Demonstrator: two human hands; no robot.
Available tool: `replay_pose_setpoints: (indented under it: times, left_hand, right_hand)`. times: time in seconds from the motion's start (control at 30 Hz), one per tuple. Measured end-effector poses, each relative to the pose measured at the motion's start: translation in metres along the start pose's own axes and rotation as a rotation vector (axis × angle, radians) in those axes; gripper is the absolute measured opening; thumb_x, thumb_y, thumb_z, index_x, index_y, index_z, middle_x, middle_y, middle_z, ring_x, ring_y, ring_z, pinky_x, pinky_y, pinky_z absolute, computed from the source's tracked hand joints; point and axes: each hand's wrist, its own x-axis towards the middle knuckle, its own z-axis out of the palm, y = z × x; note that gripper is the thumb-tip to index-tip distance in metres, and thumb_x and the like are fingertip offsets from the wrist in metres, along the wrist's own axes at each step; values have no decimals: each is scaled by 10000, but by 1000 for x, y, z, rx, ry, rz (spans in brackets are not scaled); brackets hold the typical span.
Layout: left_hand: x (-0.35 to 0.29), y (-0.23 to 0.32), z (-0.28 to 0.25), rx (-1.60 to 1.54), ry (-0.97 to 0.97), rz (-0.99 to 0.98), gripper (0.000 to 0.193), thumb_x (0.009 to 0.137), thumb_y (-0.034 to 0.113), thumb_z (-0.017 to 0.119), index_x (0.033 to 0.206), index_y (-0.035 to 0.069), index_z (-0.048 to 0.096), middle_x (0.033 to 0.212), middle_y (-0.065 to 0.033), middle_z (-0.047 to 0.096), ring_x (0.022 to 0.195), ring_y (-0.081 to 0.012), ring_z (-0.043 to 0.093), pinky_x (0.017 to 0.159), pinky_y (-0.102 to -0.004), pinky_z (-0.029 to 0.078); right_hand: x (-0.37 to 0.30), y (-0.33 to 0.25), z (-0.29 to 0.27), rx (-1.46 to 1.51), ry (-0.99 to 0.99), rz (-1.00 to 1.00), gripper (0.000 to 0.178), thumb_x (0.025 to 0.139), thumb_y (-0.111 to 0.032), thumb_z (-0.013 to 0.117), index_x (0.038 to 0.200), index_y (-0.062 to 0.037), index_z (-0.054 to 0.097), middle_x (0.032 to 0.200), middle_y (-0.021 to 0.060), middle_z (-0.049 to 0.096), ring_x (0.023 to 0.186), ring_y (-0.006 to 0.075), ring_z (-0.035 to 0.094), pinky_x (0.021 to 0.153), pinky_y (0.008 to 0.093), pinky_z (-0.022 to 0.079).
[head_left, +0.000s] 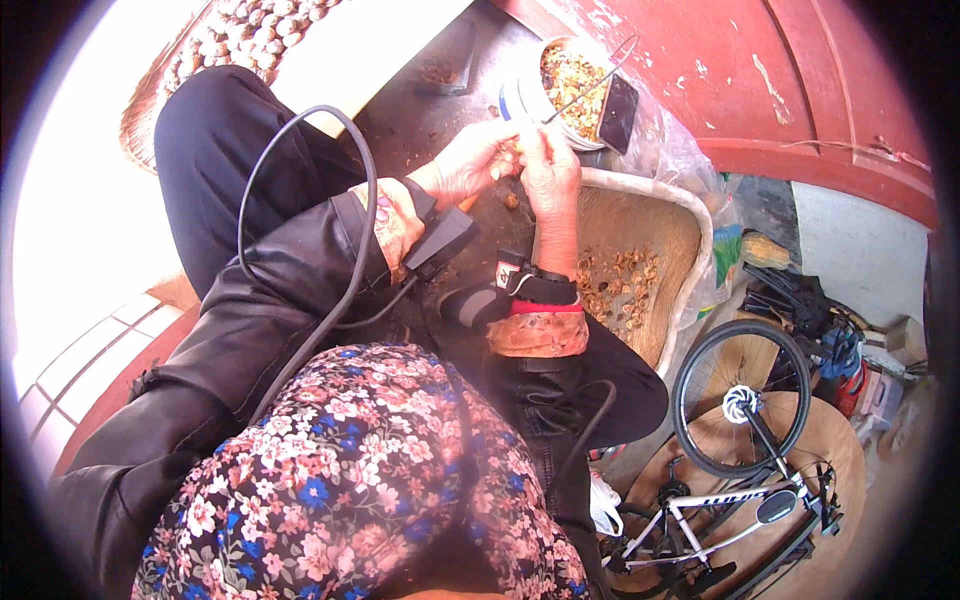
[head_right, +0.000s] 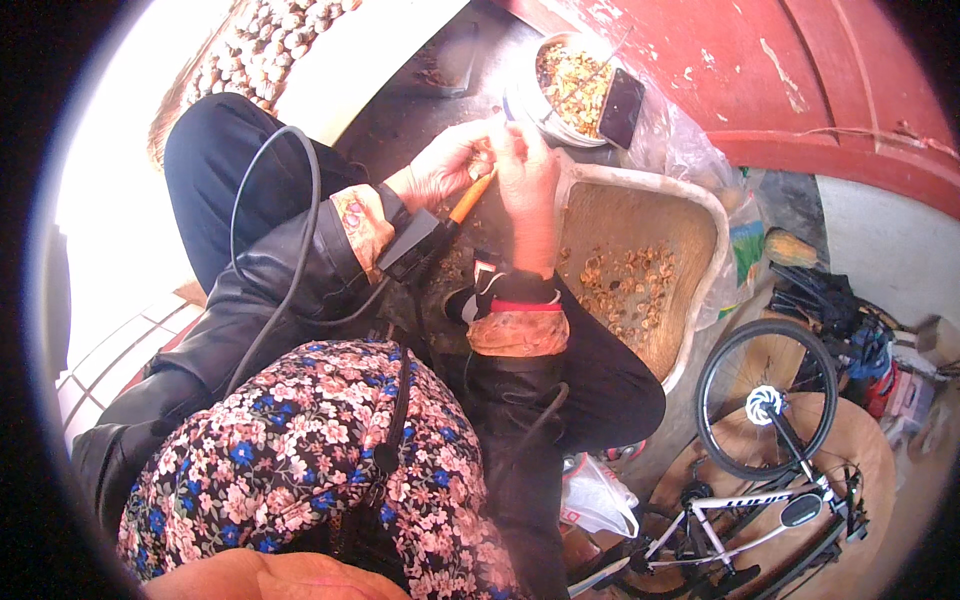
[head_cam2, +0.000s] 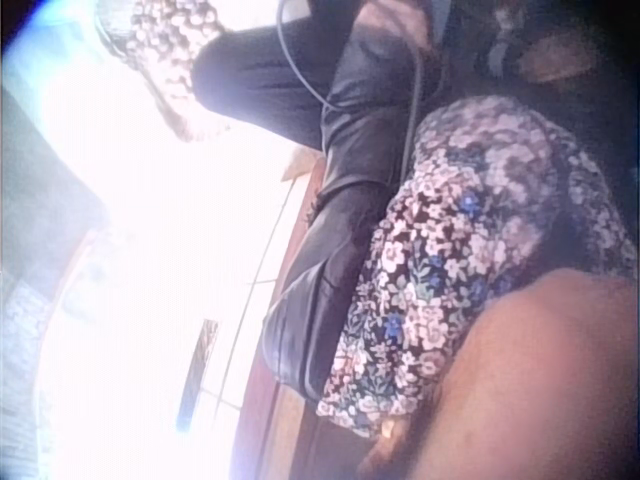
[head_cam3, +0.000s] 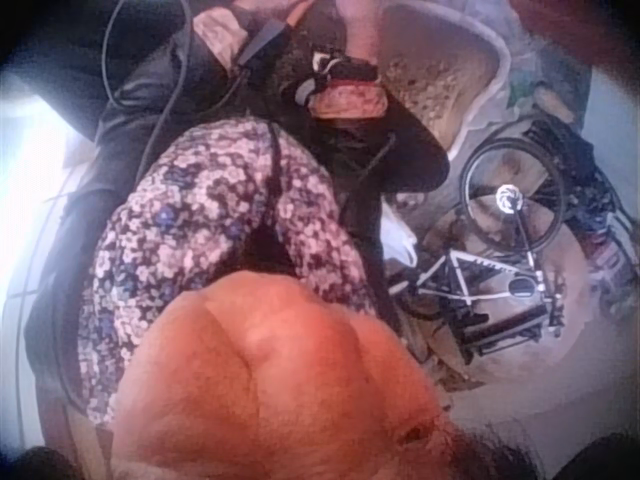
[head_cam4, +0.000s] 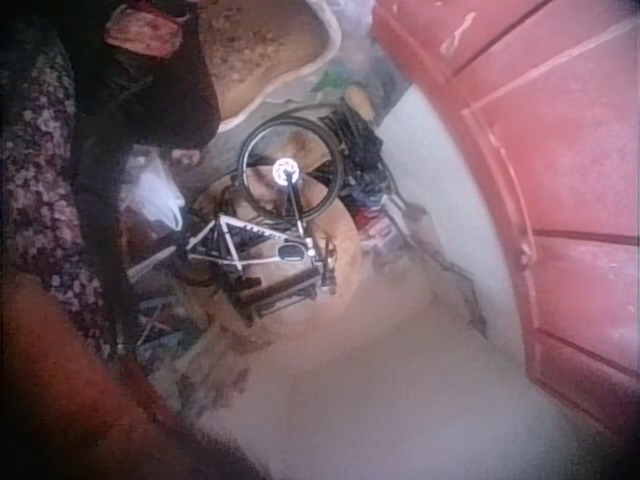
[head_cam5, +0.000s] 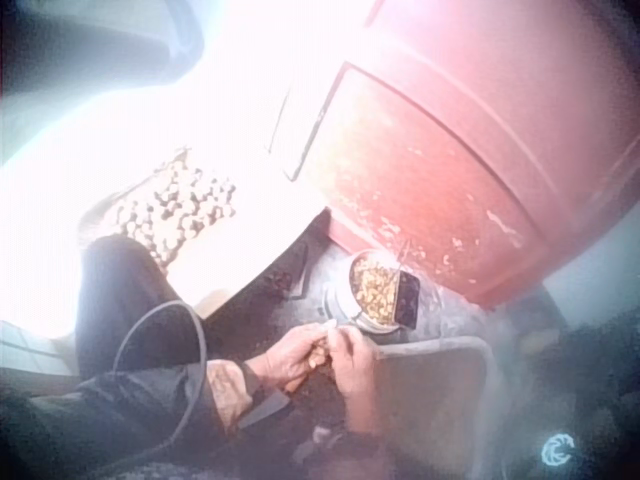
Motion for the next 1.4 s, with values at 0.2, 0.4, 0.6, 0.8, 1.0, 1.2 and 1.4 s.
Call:
replay_pose_setpoints:
  times: [0.2, 0.4, 0.6, 0.8, 1.0, 1.2, 1.4]
  left_hand:
    - [4, -2, -7, -216, -104, -30, 315, 925, 254, 463, 978, -52, 512, 880, -150, 583, 692, -192, 598, 588, -261, 542]
    - [6, 1, -13, -331, -192, -130, 449, 951, 322, 361, 1049, -100, 481, 999, -234, 561, 832, -314, 589, 740, -387, 538]
    - [4, 0, 0, -451, -263, -155, 485, 953, 304, 326, 1159, -123, 426, 1167, -286, 490, 1070, -381, 509, 886, -477, 457]
    - [3, -1, 2, -481, -333, -130, 478, 952, 296, 325, 1196, -107, 404, 1252, -264, 438, 1147, -359, 453, 976, -487, 371]
    - [4, -8, 4, -439, -258, -51, 479, 948, 292, 343, 1230, -93, 385, 1247, -256, 444, 1119, -350, 466, 993, -474, 349]
    - [2, -9, 10, -414, -232, -62, 469, 945, 282, 360, 1233, -88, 389, 1228, -244, 467, 1112, -352, 473, 1008, -468, 327]
    - [3, -11, 7, -405, -151, -40, 447, 948, 280, 332, 1188, -84, 433, 1160, -206, 524, 1057, -307, 517, 960, -447, 378]
  right_hand:
    - [-4, -1, 3, 452, 55, 105, 91, 824, -84, 606, 882, -15, 590, 745, 35, 609, 562, 83, 532, 496, 202, 418]
    - [-5, 23, -62, 352, 315, 85, 130, 815, -56, 586, 943, -36, 590, 745, 33, 597, 516, 56, 485, 397, 193, 358]
    - [-17, 37, -144, -1196, 702, -19, 231, 768, -221, 632, 928, -53, 626, 881, 80, 627, 826, 241, 599, 717, 350, 476]
    - [-17, -9, -61, -250, 225, -284, 101, 766, -40, 628, 863, -15, 637, 772, 40, 650, 712, 109, 604, 640, 249, 476]
    - [-24, -40, -4, -348, 10, -216, 162, 754, -10, 645, 909, -10, 600, 841, 47, 642, 719, 75, 593, 626, 214, 487]
    - [-20, -25, -2, -123, 8, -189, 150, 734, 14, 656, 856, -15, 574, 822, 40, 635, 719, 80, 594, 625, 217, 492]
    - [-14, -14, 0, 246, 65, -182, 149, 749, 47, 622, 872, -7, 557, 843, 46, 619, 719, 87, 584, 591, 214, 474]
